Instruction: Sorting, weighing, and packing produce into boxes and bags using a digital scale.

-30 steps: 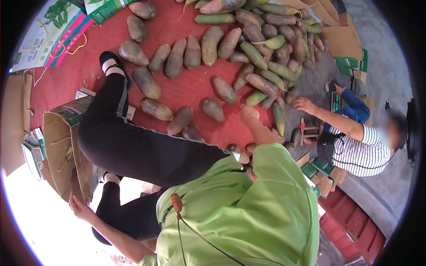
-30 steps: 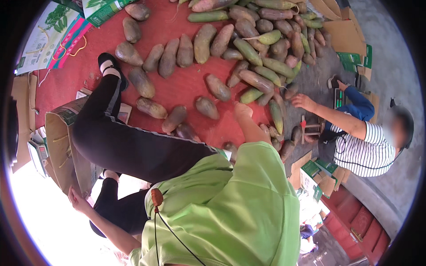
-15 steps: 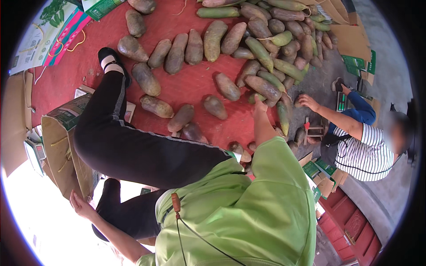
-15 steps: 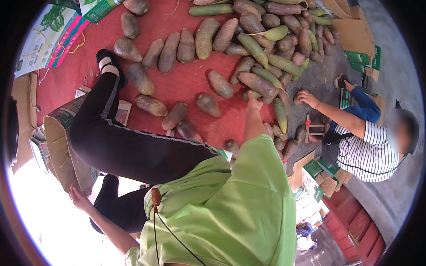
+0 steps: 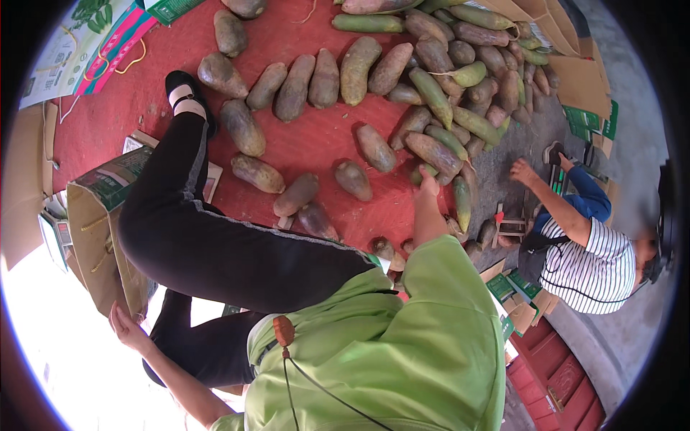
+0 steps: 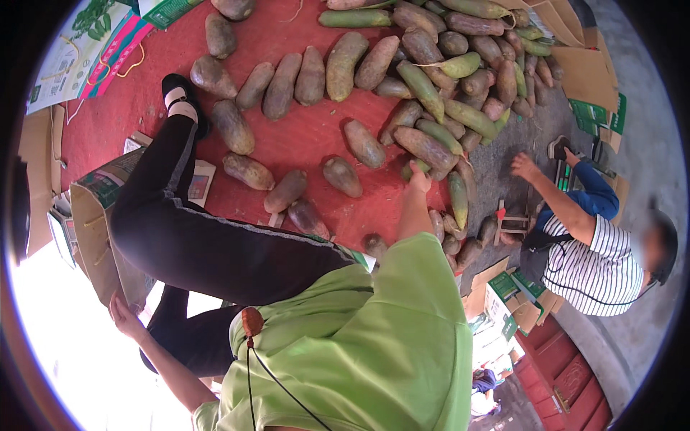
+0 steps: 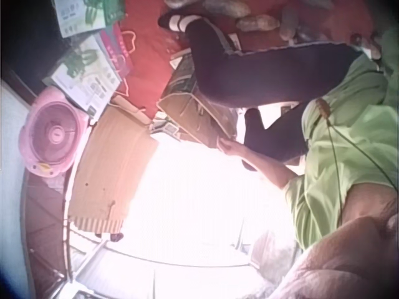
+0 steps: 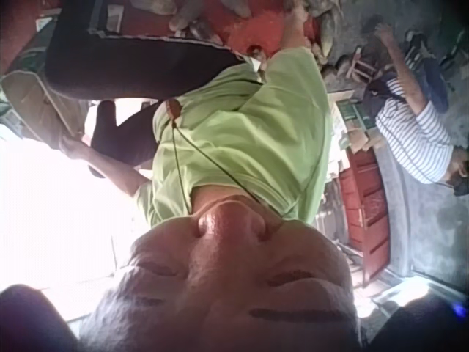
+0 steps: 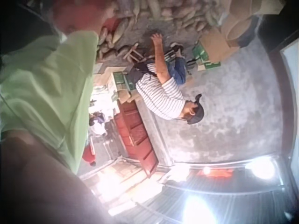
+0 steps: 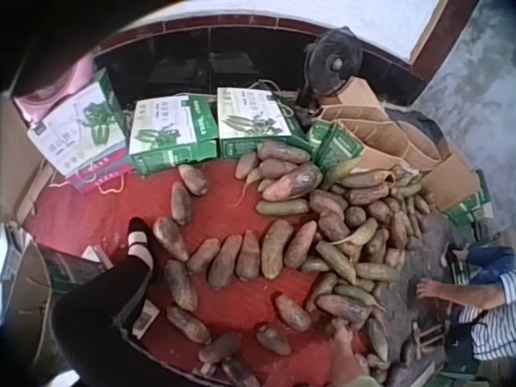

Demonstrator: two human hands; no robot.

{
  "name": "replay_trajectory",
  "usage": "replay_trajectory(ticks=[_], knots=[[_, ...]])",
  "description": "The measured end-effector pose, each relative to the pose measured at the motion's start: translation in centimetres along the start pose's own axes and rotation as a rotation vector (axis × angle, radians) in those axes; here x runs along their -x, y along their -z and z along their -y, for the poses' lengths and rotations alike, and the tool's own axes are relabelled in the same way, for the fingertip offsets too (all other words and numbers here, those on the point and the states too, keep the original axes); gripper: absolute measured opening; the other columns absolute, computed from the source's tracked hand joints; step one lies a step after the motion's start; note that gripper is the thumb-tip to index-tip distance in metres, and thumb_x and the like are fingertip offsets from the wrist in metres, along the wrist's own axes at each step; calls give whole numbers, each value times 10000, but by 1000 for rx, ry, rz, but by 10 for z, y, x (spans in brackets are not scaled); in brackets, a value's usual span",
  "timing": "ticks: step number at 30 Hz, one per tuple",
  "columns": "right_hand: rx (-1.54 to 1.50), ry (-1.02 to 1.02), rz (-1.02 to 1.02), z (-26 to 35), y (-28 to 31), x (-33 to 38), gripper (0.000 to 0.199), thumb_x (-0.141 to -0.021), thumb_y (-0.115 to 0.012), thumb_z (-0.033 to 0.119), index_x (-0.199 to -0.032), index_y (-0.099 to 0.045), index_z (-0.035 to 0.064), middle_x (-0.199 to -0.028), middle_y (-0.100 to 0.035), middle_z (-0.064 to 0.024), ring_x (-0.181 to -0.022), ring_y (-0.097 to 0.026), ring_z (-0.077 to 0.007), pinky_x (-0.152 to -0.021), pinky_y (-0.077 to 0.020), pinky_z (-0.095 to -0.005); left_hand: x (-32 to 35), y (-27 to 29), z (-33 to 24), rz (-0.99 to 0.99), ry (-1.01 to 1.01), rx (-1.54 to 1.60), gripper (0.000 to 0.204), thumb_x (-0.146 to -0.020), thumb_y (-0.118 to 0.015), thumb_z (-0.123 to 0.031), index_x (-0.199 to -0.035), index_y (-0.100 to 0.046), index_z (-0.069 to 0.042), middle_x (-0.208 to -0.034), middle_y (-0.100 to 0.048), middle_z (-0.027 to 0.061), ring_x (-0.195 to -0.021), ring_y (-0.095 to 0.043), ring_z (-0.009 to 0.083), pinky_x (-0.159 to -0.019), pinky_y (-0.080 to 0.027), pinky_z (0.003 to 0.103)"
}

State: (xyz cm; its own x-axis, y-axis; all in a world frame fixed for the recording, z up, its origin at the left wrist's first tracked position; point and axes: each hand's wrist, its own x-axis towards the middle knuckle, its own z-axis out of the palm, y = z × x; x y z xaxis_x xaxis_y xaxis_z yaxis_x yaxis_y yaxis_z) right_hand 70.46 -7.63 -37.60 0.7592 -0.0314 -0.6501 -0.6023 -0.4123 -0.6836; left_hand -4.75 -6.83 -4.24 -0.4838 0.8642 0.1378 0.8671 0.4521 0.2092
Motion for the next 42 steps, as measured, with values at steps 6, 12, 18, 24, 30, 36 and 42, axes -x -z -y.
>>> replay_trajectory(ticks=[6,12,18,24,30,36,42], knots=[[609,-195,370,22,70,75,464,-738,-732,168,-1156,-532,180,-1005,-598,-26,-856,-585,-204,-667,-468,-406,-1,5,4,-30,22,2,251,-957,-484,-185,-1074,-633,-20,-1066,-612,89,-1009,-575,223,-881,-451,335],[802,-630,515,0,141,108,446,-743,-731,253,-1147,-556,185,-984,-618,-26,-882,-577,-210,-803,-458,-424,-6,-6,-18,-57,80,116,256,-956,-487,-195,-1083,-633,-28,-1052,-613,91,-1009,-575,226,-873,-453,336],[406,-934,645,3,141,149,472,-757,-714,227,-1186,-543,131,-1086,-618,-51,-1008,-562,-261,-923,-388,-480,-10,4,-3,-87,-41,66,253,-953,-496,-195,-1079,-635,-25,-1043,-611,87,-998,-571,219,-869,-451,325],[603,-416,922,88,62,196,511,-731,-697,178,-1207,-528,103,-1101,-604,-30,-1024,-553,-203,-912,-400,-420,-5,15,19,-134,-111,130,200,-920,-522,-101,-1044,-636,6,-1032,-632,110,-980,-573,233,-887,-439,333],[651,106,1309,163,-52,268,610,-679,-715,165,-1230,-504,10,-1125,-586,-52,-1048,-533,-185,-927,-390,-318,-4,21,-41,-116,-85,160,139,-854,-573,-22,-963,-655,0,-968,-638,103,-920,-591,227,-842,-450,321],[790,559,1738,214,-175,425,694,-659,-703,179,-1275,-464,-34,-1214,-544,-82,-1122,-496,-178,-996,-342,-305,6,37,-34,-194,40,274,132,-845,-590,-36,-954,-659,-8,-943,-637,104,-901,-598,230,-809,-461,310],[1001,744,2138,192,-240,598,668,-672,-700,199,-1268,-492,-20,-1177,-562,-94,-1089,-515,-167,-969,-364,-292,11,46,-21,-194,174,308,156,-878,-581,-104,-989,-671,-41,-970,-644,73,-922,-619,179,-808,-468,282]])
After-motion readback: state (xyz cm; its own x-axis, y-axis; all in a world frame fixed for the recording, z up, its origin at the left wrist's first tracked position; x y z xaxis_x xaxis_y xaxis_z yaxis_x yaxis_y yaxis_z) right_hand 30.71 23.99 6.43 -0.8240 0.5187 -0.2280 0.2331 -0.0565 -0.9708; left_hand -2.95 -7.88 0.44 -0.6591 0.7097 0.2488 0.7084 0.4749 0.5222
